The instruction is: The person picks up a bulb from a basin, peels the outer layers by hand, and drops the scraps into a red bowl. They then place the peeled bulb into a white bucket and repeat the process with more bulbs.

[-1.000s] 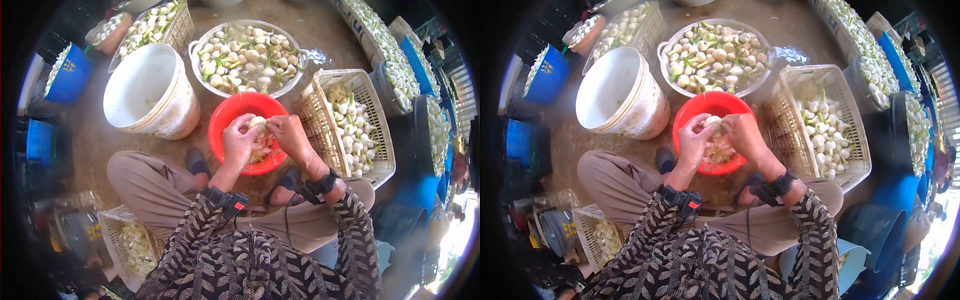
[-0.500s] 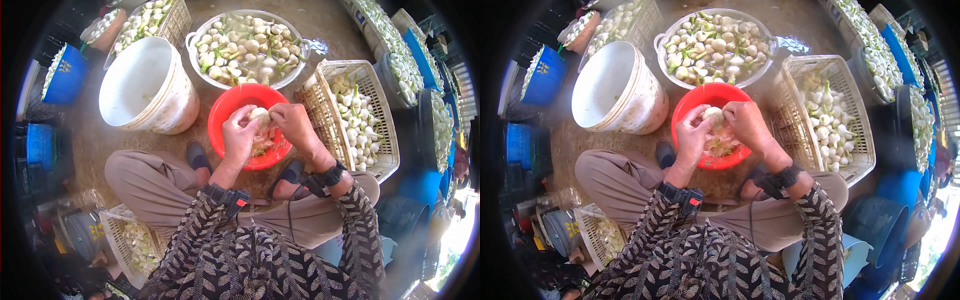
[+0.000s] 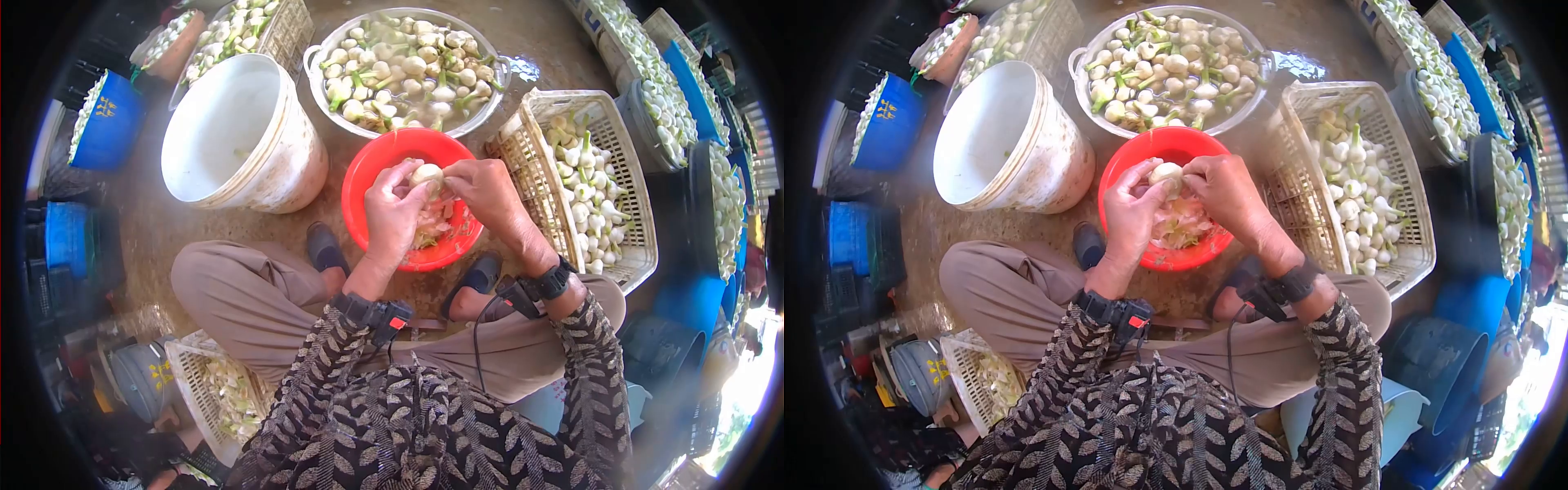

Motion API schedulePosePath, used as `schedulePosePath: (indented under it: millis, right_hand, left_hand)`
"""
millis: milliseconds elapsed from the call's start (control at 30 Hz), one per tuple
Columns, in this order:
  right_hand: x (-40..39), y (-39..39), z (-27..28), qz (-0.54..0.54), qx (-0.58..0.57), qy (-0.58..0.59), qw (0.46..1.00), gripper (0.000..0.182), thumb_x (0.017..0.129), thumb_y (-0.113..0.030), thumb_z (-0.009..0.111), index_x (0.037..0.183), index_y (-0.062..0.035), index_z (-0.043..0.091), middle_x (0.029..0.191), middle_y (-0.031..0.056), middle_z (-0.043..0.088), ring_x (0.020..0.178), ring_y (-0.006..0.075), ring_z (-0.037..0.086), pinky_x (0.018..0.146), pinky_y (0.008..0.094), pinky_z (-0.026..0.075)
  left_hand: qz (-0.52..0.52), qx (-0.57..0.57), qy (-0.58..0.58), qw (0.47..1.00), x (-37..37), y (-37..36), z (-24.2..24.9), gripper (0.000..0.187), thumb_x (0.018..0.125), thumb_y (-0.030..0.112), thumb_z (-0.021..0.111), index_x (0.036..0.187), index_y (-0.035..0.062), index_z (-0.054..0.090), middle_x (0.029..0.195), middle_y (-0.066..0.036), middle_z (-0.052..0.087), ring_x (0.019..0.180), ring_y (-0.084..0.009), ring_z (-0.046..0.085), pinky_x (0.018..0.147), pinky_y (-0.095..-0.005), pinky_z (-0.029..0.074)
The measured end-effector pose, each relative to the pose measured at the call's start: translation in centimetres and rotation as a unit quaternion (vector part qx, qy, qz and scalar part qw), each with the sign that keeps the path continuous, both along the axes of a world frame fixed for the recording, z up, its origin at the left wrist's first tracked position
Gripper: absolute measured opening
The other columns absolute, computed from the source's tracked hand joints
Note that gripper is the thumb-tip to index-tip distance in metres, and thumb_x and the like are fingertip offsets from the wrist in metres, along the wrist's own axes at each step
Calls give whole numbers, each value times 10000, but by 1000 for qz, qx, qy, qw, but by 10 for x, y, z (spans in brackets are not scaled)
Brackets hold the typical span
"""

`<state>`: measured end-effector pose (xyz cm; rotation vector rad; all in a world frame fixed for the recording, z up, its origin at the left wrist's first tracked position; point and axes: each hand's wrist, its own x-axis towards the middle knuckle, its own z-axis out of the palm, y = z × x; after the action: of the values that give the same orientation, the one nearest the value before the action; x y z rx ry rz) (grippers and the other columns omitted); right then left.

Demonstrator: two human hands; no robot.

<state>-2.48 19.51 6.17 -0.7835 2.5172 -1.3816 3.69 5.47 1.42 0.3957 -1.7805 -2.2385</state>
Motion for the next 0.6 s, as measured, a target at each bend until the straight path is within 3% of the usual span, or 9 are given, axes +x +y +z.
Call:
schedulePosePath:
  millis: [167,233,367,433,467,500,533,567,600]
  right_hand:
    - [-1,1,-5,10,8,19,1000,115,779,-63,557,760,8,645,693,166,623,639,290,632,591,353,488]
    - [-1,-2,-13,-6,30,39,999,113,771,-73,564,751,6,642,691,172,617,636,305,624,588,358,486]
    - [3,-2,-11,-68,52,74,994,111,747,-101,586,733,-4,638,691,187,606,631,338,605,588,384,477]
    - [-7,3,-10,-95,74,51,991,123,752,-112,584,726,-5,639,688,191,604,638,345,606,593,393,477]
    - [-14,7,-12,-123,95,25,988,136,757,-122,582,719,-6,641,684,196,602,646,351,608,597,401,478]
    - [-25,11,-28,-104,188,19,976,156,784,-127,550,786,-2,645,746,210,617,716,373,612,641,408,483]
    - [-27,18,-44,-102,187,22,977,156,784,-127,550,786,-2,645,746,210,617,716,373,612,641,408,483]
    - [-24,18,-52,-58,154,35,986,168,796,-132,539,833,-2,639,801,213,623,762,373,611,673,406,482]
    - [-21,12,-52,-12,120,48,992,186,809,-138,529,880,-3,634,856,216,630,808,373,609,705,403,482]
  left_hand:
    - [-4,-38,22,999,2,3,-2,366,794,-18,642,1141,-71,536,1009,-126,625,871,-143,625,758,-237,526]
    - [2,-61,-10,998,4,4,1,316,757,-65,652,1067,-55,589,970,-67,565,881,-145,617,749,-243,524]
    - [-13,-57,-8,998,5,4,1,315,766,-57,644,1075,-57,584,967,-70,576,884,-136,612,742,-244,527]
    - [-89,150,-6,985,8,-6,11,321,819,28,613,1126,-40,551,975,-76,592,856,-142,612,727,-270,527]
    - [-92,149,-3,985,10,-11,13,321,819,28,613,1126,-40,551,975,-76,592,856,-142,612,727,-270,527]
    - [-131,251,5,959,12,-16,14,330,844,77,589,1151,-26,529,985,-78,597,844,-148,607,701,-279,521]
    - [-164,351,12,922,13,-24,13,342,868,126,565,1176,-12,506,995,-81,602,831,-154,603,674,-288,516]
    - [-185,387,17,903,15,-34,-5,408,882,207,539,1220,-10,468,1054,-128,595,929,-200,593,704,-313,500]
    - [-177,384,22,906,16,-38,-7,408,882,207,539,1220,-10,468,1054,-128,595,929,-200,593,704,-313,500]
